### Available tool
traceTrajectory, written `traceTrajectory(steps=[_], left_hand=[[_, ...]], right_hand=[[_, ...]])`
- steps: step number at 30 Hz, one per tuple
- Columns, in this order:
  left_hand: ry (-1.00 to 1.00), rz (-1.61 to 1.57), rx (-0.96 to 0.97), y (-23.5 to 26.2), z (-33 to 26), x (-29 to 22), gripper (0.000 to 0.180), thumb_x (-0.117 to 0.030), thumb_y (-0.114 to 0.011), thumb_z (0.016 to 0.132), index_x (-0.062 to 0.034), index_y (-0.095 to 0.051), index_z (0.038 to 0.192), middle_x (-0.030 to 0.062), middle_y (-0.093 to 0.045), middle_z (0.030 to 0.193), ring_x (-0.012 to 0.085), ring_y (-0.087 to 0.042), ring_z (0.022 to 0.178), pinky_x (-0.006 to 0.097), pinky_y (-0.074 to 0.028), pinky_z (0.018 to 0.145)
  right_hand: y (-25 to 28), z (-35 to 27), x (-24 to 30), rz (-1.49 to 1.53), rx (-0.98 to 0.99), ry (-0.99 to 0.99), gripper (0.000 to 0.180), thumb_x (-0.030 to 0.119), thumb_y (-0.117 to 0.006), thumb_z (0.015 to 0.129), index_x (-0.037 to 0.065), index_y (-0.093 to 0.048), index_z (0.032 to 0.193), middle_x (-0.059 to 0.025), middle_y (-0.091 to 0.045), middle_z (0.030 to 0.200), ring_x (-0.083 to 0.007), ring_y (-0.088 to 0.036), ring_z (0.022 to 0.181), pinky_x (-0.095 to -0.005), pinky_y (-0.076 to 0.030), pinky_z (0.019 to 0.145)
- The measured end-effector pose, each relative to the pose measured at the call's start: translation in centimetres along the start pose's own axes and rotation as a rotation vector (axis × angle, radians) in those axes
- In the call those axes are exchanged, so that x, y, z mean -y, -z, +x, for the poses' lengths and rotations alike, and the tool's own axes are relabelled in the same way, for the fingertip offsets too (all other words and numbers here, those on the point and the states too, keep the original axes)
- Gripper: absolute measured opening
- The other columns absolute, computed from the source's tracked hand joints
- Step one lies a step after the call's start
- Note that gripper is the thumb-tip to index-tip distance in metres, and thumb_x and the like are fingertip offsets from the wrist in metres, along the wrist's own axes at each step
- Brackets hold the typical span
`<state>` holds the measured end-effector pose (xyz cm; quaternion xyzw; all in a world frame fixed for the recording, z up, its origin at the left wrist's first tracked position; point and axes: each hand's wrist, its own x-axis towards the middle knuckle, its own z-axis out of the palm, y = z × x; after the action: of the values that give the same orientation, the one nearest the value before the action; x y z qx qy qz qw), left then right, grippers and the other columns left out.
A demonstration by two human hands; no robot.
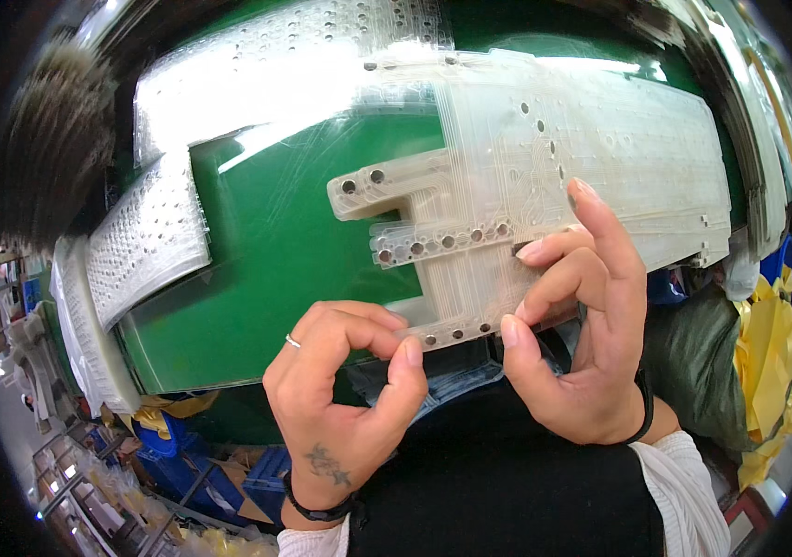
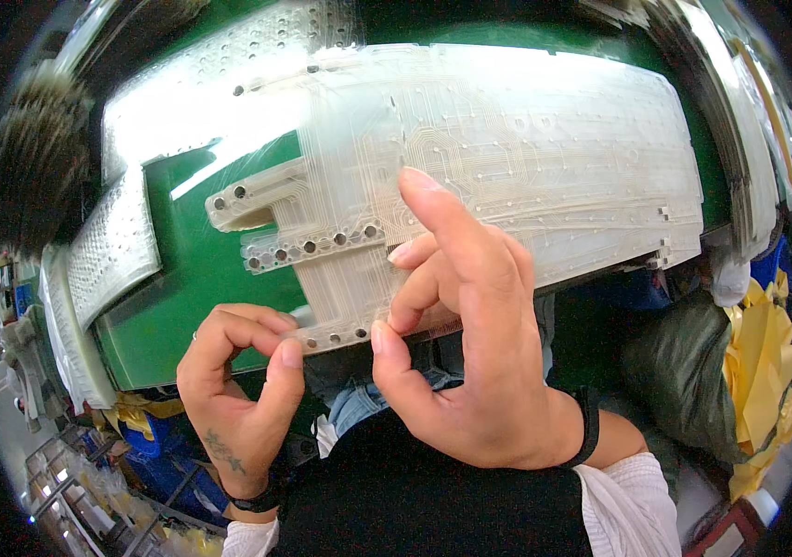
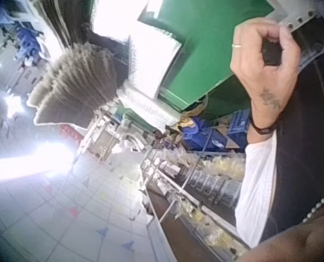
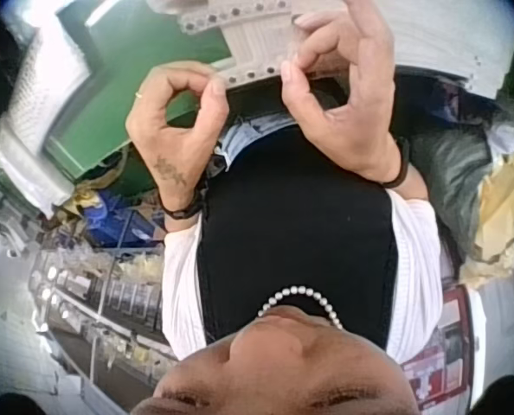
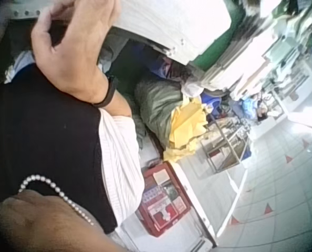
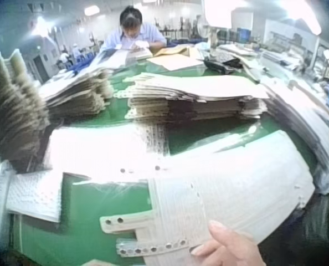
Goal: Inspecting and sorting transparent plastic electronic components at a factory workstation.
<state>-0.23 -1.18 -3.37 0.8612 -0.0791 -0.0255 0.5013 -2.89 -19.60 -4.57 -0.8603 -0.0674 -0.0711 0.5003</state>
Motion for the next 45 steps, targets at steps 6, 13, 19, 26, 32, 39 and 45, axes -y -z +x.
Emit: traceTrajectory(steps=[6, 13, 19, 26, 32, 39, 45], left_hand=[[0.015, -0.007, -0.005, -0.1, 0.0, 0.0, 0.013, 0.001, -0.069, 0.067, -0.0017, -0.057, 0.069, 0.01, -0.064, 0.076, 0.0195, -0.062, 0.07, 0.027, -0.046, 0.065], [0.046, -0.019, -0.013, -0.2, -0.1, 0.0, 0.013, 0.001, -0.07, 0.067, -0.0014, -0.057, 0.069, 0.0101, -0.064, 0.076, 0.0198, -0.062, 0.071, 0.028, -0.046, 0.067], [0.037, -0.001, -0.011, -0.2, -0.1, 0.0, 0.014, 0.002, -0.069, 0.067, -0.0017, -0.056, 0.069, 0.0104, -0.064, 0.076, 0.0203, -0.062, 0.07, 0.028, -0.046, 0.067], [-0.029, 0.063, 0.004, -0.1, 0.1, -0.1, 0.015, 0.002, -0.069, 0.066, -0.0013, -0.055, 0.069, 0.0109, -0.063, 0.074, 0.021, -0.062, 0.069, 0.028, -0.046, 0.065], [0.056, 0.05, -0.07, 1.0, 0.3, -0.4, 0.018, -0.013, -0.067, 0.075, 0.0004, -0.055, 0.071, 0.0116, -0.058, 0.072, 0.0229, -0.057, 0.067, 0.03, -0.045, 0.063], [-0.101, 0.147, 0.06, -1.2, 0.3, 0.1, 0.015, -0.006, -0.069, 0.077, 0.0011, -0.058, 0.084, 0.011, -0.058, 0.077, 0.0203, -0.058, 0.068, 0.029, -0.046, 0.063], [0.165, -0.253, 0.105, 1.2, 0.3, 0.2, 0.013, -0.002, -0.066, 0.081, 0.0015, -0.063, 0.093, 0.0092, -0.064, 0.083, 0.0173, -0.062, 0.08, 0.028, -0.048, 0.074]], right_hand=[[0.2, 0.0, 0.1, -0.017, 0.034, -0.023, 0.08, -0.005, -0.061, 0.074, -0.006, -0.018, 0.141, -0.0036, -0.052, 0.08, -0.012, -0.051, 0.093, -0.0177, -0.044, 0.07], [0.0, 0.0, 0.3, -0.003, 0.011, -0.031, 0.077, -0.007, -0.061, 0.074, -0.004, -0.023, 0.141, -0.0034, -0.052, 0.078, -0.0125, -0.052, 0.091, -0.0189, -0.046, 0.07], [-0.3, 0.1, 0.5, -0.015, 0.015, -0.053, 0.077, -0.008, -0.061, 0.073, -0.005, -0.024, 0.14, -0.0037, -0.051, 0.079, -0.0118, -0.052, 0.089, -0.0191, -0.046, 0.069], [-0.1, 0.4, 0.3, -0.163, 0.027, 0.034, 0.077, -0.007, -0.062, 0.073, -0.005, -0.025, 0.14, -0.005, -0.05, 0.081, -0.0113, -0.051, 0.085, -0.0197, -0.046, 0.068], [1.0, 0.2, 0.3, 0.067, 0.043, -0.067, 0.079, -0.001, -0.067, 0.074, -0.004, -0.024, 0.141, -0.006, -0.05, 0.086, -0.013, -0.05, 0.09, -0.023, -0.046, 0.074], [1.0, 0.7, -0.3, -0.364, 0.002, 0.141, 0.078, 0.007, -0.071, 0.073, -0.004, -0.03, 0.138, -0.0186, -0.049, 0.128, -0.0355, -0.035, 0.129, -0.0429, -0.027, 0.106], [1.5, 1.1, -0.6, -0.341, 0.059, 0.136, 0.077, 0.009, -0.071, 0.073, -0.003, -0.031, 0.138, -0.0186, -0.044, 0.135, -0.0363, -0.031, 0.133, -0.0448, -0.02, 0.11]])
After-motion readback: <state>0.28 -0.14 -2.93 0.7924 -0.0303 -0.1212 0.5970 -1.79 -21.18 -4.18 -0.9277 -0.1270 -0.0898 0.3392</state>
